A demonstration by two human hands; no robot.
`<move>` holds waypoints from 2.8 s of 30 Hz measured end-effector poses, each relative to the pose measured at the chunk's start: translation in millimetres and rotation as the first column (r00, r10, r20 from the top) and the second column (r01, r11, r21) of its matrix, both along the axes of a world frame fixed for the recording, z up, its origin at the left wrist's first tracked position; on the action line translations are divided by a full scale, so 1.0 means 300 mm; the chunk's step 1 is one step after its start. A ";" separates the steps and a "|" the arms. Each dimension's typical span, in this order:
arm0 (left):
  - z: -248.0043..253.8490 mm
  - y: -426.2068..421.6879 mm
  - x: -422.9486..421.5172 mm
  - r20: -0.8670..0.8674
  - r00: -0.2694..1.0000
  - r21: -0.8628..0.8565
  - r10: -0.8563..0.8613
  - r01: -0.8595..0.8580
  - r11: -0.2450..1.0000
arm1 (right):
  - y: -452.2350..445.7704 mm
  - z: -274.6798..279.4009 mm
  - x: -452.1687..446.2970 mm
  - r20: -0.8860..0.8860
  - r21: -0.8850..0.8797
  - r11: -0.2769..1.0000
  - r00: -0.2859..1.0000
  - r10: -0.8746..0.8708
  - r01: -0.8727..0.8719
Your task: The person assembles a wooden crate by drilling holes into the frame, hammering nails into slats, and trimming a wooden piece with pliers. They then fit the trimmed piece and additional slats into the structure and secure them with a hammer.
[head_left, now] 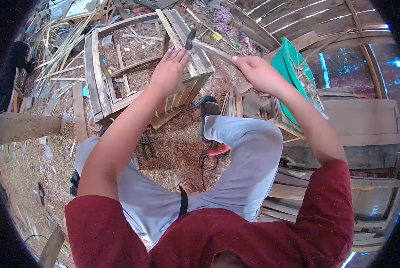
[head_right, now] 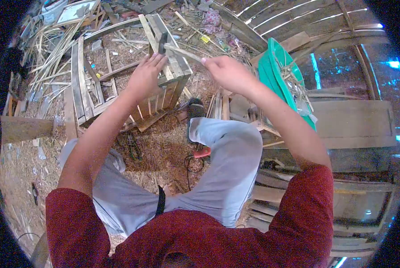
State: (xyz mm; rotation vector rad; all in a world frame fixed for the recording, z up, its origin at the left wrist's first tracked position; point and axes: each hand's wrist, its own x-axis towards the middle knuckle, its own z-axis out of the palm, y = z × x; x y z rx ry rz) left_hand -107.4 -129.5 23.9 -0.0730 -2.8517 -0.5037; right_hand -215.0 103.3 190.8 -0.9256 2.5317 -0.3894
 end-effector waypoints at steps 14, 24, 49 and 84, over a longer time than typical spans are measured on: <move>-0.017 -0.004 -0.004 0.004 1.000 -0.034 0.007 -0.007 0.999 | 0.099 -0.096 0.141 -0.182 0.112 0.993 0.981 0.064 -0.044; -0.031 -0.005 -0.011 0.019 0.999 -0.070 0.027 -0.026 0.997 | 0.102 -0.116 0.205 -0.196 0.006 0.999 0.980 -0.038 0.040; -0.081 -0.019 -0.038 0.002 1.000 -0.046 -0.021 0.021 0.999 | 0.099 -0.148 0.234 -0.183 -0.027 0.988 0.970 -0.157 0.155; -0.031 -0.005 -0.011 0.069 0.997 0.043 -0.019 0.016 0.999 | 0.148 -0.282 0.316 -0.133 -0.247 0.940 0.953 -0.273 0.235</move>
